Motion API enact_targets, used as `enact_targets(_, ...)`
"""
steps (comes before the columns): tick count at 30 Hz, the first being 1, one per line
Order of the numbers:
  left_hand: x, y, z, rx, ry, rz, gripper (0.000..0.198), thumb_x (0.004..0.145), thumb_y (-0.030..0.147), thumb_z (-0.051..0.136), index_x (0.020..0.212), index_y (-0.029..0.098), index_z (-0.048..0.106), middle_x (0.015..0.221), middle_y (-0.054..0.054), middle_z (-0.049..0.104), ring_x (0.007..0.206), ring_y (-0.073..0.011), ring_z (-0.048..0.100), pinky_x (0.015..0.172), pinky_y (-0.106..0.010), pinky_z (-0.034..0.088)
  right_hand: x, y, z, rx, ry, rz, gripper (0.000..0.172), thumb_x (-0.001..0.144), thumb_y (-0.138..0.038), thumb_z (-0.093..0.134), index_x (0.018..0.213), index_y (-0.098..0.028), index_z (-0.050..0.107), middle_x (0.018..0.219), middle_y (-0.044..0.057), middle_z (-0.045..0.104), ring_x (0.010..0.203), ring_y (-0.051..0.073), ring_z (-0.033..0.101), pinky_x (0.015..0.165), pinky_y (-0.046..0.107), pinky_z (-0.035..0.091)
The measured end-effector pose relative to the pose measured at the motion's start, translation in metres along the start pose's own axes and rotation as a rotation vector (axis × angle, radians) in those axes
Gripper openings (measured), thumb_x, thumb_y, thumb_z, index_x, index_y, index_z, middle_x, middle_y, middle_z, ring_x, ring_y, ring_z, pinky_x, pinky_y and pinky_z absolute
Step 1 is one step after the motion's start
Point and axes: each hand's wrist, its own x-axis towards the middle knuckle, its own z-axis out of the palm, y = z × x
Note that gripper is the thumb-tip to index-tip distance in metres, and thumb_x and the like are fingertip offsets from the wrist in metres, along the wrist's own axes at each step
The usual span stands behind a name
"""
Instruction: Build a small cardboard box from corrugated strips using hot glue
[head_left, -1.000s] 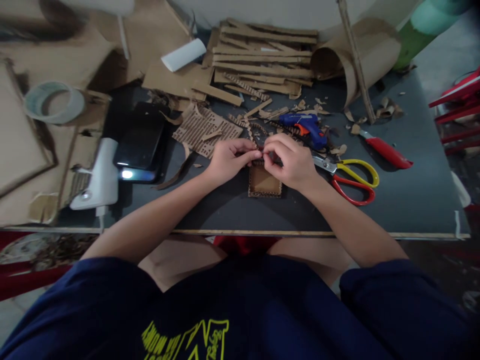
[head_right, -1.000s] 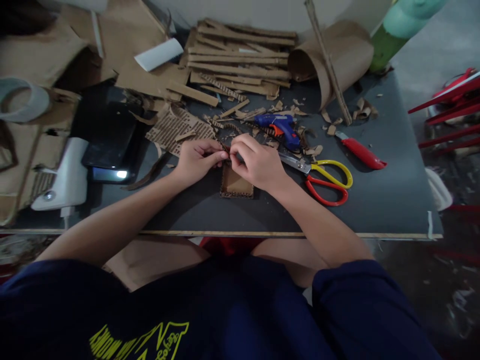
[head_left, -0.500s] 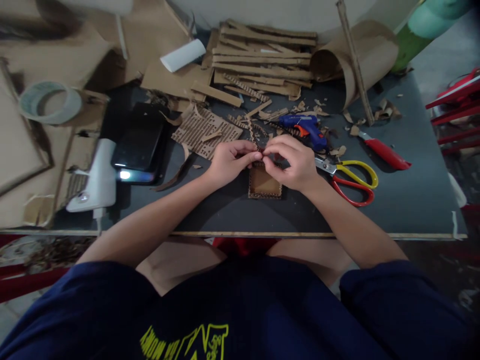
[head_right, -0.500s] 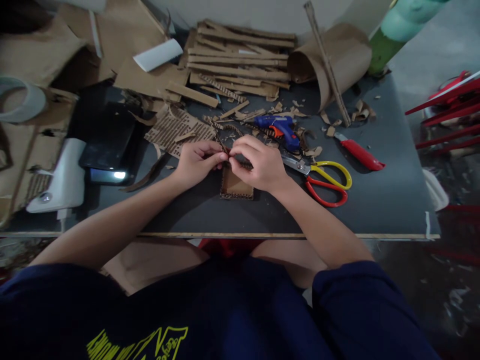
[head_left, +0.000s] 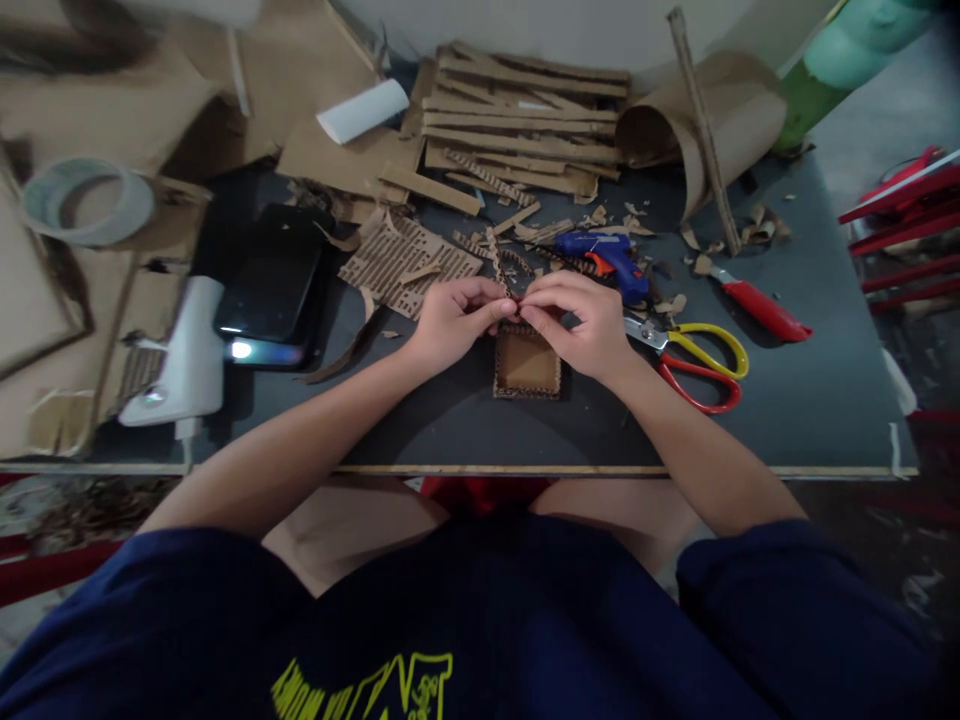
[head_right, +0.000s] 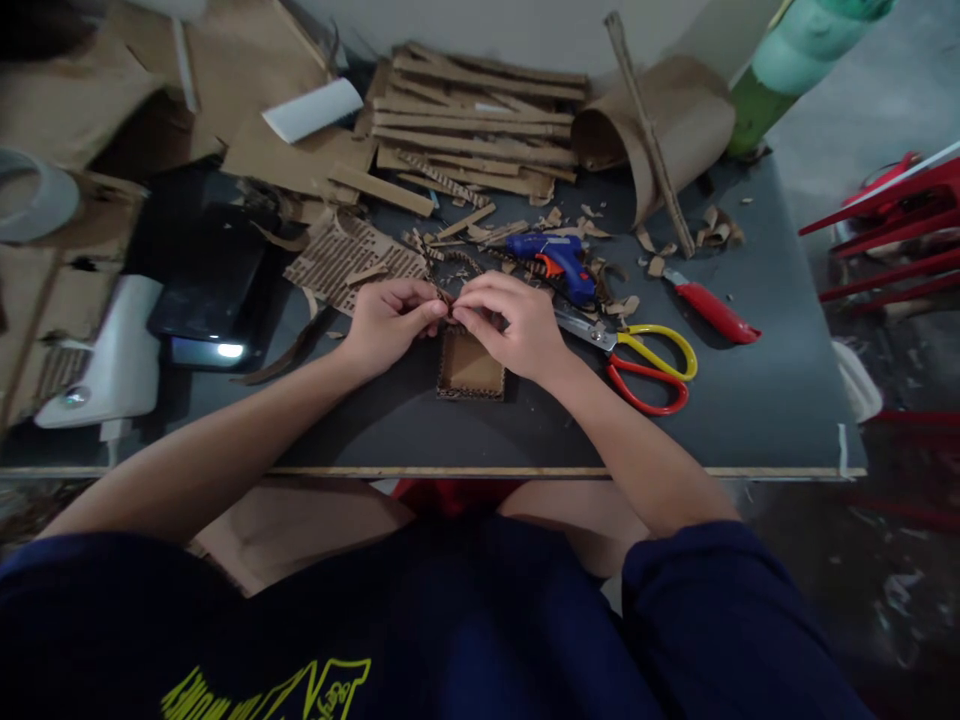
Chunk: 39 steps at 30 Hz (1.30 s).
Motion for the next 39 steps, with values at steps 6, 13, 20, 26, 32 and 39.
enact_targets(6, 0.0003, -0.0054, -0.0012, 0.023, 0.015, 0.0, 0.055, 0.067, 0.067, 0.078, 0.075, 0.014, 0.064, 0.064, -0.001, 0.065, 0.05, -0.0066, 0.055, 0.048, -0.018, 0.047, -0.0024, -0.0044, 0.0019, -0.056, -0.003, 0.017, 0.015, 0.093, -0.028, 0.059, 0.089, -0.02, 0.071, 0.095, 0.004, 0.073, 0.07, 0.012, 0.064, 0.059, 0.026, 0.054)
enact_targets(13, -0.0005, -0.0045, 0.0005, 0.003, 0.018, 0.016, 0.054, 0.066, 0.065, 0.08, 0.075, 0.013, 0.066, 0.063, -0.001, 0.065, 0.049, -0.0054, 0.054, 0.047, -0.017, 0.047, -0.0052, -0.0065, 0.0035, -0.125, 0.037, -0.058, 0.01, 0.09, -0.019, 0.06, 0.09, -0.02, 0.07, 0.098, 0.005, 0.074, 0.075, 0.014, 0.066, 0.062, 0.025, 0.055)
enact_targets(20, -0.0029, -0.0009, 0.0011, 0.063, 0.016, 0.035, 0.051, 0.067, 0.063, 0.08, 0.073, 0.013, 0.068, 0.063, -0.001, 0.066, 0.048, -0.0047, 0.051, 0.047, -0.016, 0.047, -0.0043, -0.0094, 0.0032, -0.246, 0.01, -0.07, 0.009, 0.088, -0.018, 0.056, 0.086, -0.02, 0.064, 0.097, 0.006, 0.073, 0.076, 0.015, 0.067, 0.064, 0.025, 0.055)
enact_targets(26, -0.0041, 0.0014, 0.0004, 0.128, -0.017, 0.104, 0.051, 0.076, 0.062, 0.074, 0.074, 0.011, 0.068, 0.062, -0.001, 0.063, 0.049, -0.0047, 0.051, 0.048, -0.014, 0.046, -0.0035, -0.01, 0.0024, -0.216, 0.001, -0.061, 0.008, 0.088, -0.016, 0.056, 0.085, -0.02, 0.062, 0.096, 0.006, 0.072, 0.071, 0.013, 0.064, 0.062, 0.024, 0.054)
enact_targets(32, -0.0033, 0.0017, 0.0005, 0.12, -0.064, 0.133, 0.05, 0.078, 0.06, 0.073, 0.071, 0.011, 0.065, 0.059, 0.0, 0.058, 0.049, -0.0045, 0.052, 0.047, -0.012, 0.044, -0.0035, -0.0098, 0.0025, -0.151, 0.006, -0.041, 0.008, 0.087, -0.015, 0.056, 0.085, -0.021, 0.06, 0.096, 0.005, 0.07, 0.065, 0.012, 0.061, 0.059, 0.025, 0.053)
enact_targets(39, -0.0029, 0.002, -0.0008, 0.08, -0.088, 0.15, 0.047, 0.079, 0.056, 0.074, 0.07, 0.011, 0.063, 0.056, 0.002, 0.056, 0.049, -0.0037, 0.053, 0.047, -0.011, 0.043, -0.0029, -0.0098, 0.0032, -0.059, 0.024, -0.002, 0.006, 0.087, -0.017, 0.058, 0.082, -0.019, 0.062, 0.095, 0.005, 0.07, 0.055, 0.008, 0.057, 0.05, 0.022, 0.05)
